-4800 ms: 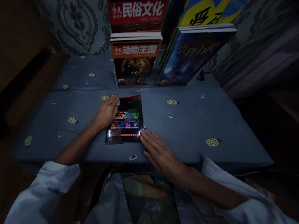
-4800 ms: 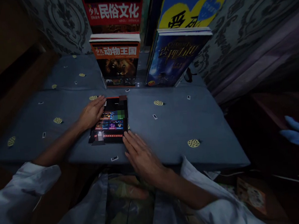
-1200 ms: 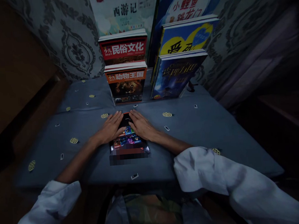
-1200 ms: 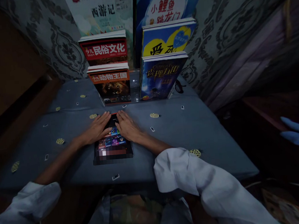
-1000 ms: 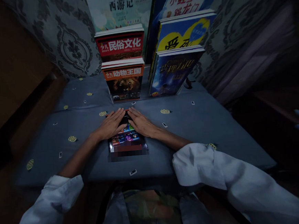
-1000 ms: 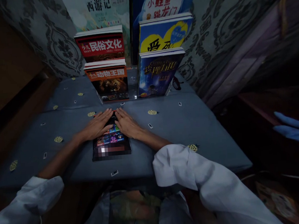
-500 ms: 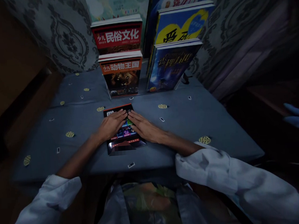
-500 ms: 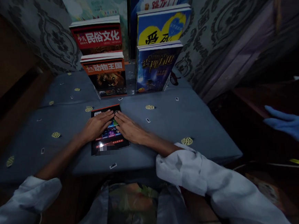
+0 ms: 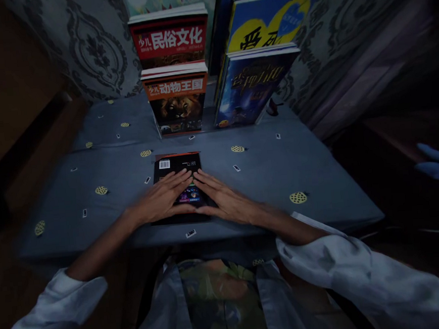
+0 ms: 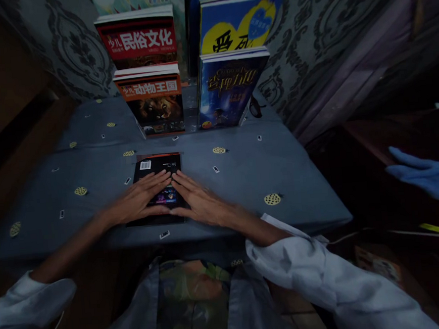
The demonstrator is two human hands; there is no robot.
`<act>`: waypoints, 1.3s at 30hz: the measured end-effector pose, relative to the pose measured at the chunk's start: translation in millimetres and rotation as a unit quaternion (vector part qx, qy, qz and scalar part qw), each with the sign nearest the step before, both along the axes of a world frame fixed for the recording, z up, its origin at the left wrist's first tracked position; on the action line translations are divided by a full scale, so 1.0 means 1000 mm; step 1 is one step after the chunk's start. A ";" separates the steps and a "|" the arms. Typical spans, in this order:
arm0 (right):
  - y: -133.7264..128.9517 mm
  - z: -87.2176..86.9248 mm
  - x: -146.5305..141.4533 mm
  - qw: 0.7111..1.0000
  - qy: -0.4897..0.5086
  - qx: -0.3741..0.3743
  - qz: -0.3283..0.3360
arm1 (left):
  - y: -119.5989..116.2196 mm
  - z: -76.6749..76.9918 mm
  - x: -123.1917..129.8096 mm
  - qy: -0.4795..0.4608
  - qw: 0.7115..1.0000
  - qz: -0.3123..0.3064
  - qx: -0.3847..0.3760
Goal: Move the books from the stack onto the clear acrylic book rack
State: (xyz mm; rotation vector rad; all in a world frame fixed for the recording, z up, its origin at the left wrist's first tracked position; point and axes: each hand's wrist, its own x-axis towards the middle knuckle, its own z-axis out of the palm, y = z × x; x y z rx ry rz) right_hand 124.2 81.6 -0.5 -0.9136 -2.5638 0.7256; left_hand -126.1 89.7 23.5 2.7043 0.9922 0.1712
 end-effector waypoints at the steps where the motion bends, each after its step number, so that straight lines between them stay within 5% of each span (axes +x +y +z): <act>1: -0.003 0.000 0.002 1.000 -0.007 0.001 0.010 | -0.004 0.002 -0.002 0.007 1.000 -0.014 -0.013; 10: -0.012 0.001 0.004 0.998 -0.052 0.031 0.020 | -0.018 0.001 -0.006 0.024 0.998 -0.049 -0.003; 27: 0.067 0.000 0.019 0.999 -0.033 0.036 0.012 | 0.052 -0.008 0.015 0.018 0.999 -0.014 0.033; 39: 0.057 -0.006 0.015 0.998 -0.013 0.059 -0.021 | 0.018 -0.020 0.024 -0.018 0.992 0.022 0.126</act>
